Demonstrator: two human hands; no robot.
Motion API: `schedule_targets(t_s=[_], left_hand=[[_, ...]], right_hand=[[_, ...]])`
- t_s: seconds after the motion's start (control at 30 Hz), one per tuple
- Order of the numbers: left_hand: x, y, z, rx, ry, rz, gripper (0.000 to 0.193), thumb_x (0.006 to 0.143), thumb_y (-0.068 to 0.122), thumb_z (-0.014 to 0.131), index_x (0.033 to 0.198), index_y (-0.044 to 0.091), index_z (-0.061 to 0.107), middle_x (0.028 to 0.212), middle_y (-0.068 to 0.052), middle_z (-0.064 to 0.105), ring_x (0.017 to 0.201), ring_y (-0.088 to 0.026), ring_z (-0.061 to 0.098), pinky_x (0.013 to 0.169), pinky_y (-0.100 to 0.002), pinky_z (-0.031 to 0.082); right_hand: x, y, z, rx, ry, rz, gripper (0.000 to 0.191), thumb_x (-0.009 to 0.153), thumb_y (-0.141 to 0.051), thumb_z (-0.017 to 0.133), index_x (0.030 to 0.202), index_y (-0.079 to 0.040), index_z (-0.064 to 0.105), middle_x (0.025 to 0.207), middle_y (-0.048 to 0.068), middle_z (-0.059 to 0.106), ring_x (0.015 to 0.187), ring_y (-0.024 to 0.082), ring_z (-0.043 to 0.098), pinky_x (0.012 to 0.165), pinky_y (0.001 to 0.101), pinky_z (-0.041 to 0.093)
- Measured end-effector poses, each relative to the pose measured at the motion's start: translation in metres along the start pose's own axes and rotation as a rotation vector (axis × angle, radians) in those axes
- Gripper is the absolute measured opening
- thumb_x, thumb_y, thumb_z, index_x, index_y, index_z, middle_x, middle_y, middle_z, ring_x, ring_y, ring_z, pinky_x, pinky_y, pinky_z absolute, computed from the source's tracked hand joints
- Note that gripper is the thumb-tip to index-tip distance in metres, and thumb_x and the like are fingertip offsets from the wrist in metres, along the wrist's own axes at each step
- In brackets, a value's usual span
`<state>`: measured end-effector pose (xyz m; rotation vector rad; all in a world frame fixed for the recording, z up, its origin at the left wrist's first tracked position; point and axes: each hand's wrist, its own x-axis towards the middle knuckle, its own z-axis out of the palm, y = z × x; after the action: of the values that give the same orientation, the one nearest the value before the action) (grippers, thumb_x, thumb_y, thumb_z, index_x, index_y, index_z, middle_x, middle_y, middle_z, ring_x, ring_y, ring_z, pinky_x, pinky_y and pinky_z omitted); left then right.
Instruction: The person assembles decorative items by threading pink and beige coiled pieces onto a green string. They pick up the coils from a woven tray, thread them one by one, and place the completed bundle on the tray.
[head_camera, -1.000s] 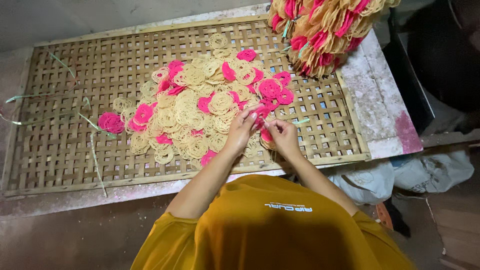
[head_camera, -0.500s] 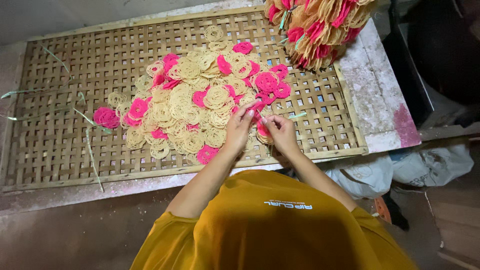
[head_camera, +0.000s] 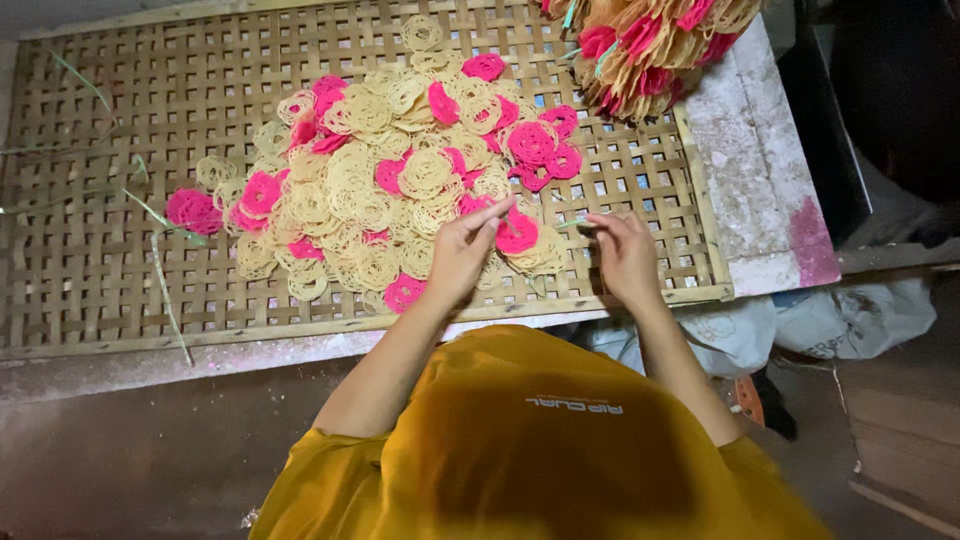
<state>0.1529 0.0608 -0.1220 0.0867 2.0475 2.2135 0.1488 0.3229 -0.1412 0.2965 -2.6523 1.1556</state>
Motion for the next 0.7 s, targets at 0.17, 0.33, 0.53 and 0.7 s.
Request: schedule_targets(t_s=[0.17,0.33,0.53,0.7], left_hand=[[0.001,-0.008,-0.003,-0.013,0.088,-0.025,0.034,0.103,0.007,0.057,0.135,0.009,0.069,0.087,0.009,0.068,0.055,0.002,0.034,0.051,-0.017,0.031],[0.005,-0.025,-0.009,-0.087,0.078,0.063,0.034,0.106,0.004,0.057,0.138,0.006,0.069,0.101,0.004,0.073,0.076,0.003,0.053,0.067,-0.015,0.044],[0.011,-0.033,-0.022,-0.073,0.139,0.061,0.025,0.102,0.003,0.062,0.123,0.0,0.075,0.108,-0.007,0.078,0.087,-0.005,0.066,0.08,-0.02,0.055],[0.01,-0.012,-0.06,-0.236,0.218,0.199,0.024,0.1,0.001,0.06,0.12,-0.005,0.071,0.114,-0.011,0.076,0.103,-0.014,0.073,0.094,-0.026,0.056]], right_hand=[[0.004,-0.005,0.019,-0.247,-0.016,-0.256,0.046,0.081,-0.002,0.069,0.125,-0.008,0.074,0.131,0.021,0.06,0.116,0.042,0.052,0.1,0.0468,0.043],[0.017,-0.003,0.027,-0.201,-0.072,-0.141,0.01,0.093,-0.013,0.072,0.101,-0.007,0.072,0.108,0.012,0.065,0.107,0.035,0.059,0.093,0.0458,0.048],[0.023,0.008,0.016,-0.05,0.088,-0.074,0.004,0.1,-0.007,0.062,0.097,-0.004,0.064,0.099,0.014,0.065,0.094,0.031,0.062,0.083,0.0405,0.051],[0.037,0.023,-0.032,0.602,0.308,0.133,0.006,0.112,-0.015,0.055,0.109,-0.009,0.054,0.108,0.008,0.065,0.092,0.015,0.061,0.087,0.0315,0.054]])
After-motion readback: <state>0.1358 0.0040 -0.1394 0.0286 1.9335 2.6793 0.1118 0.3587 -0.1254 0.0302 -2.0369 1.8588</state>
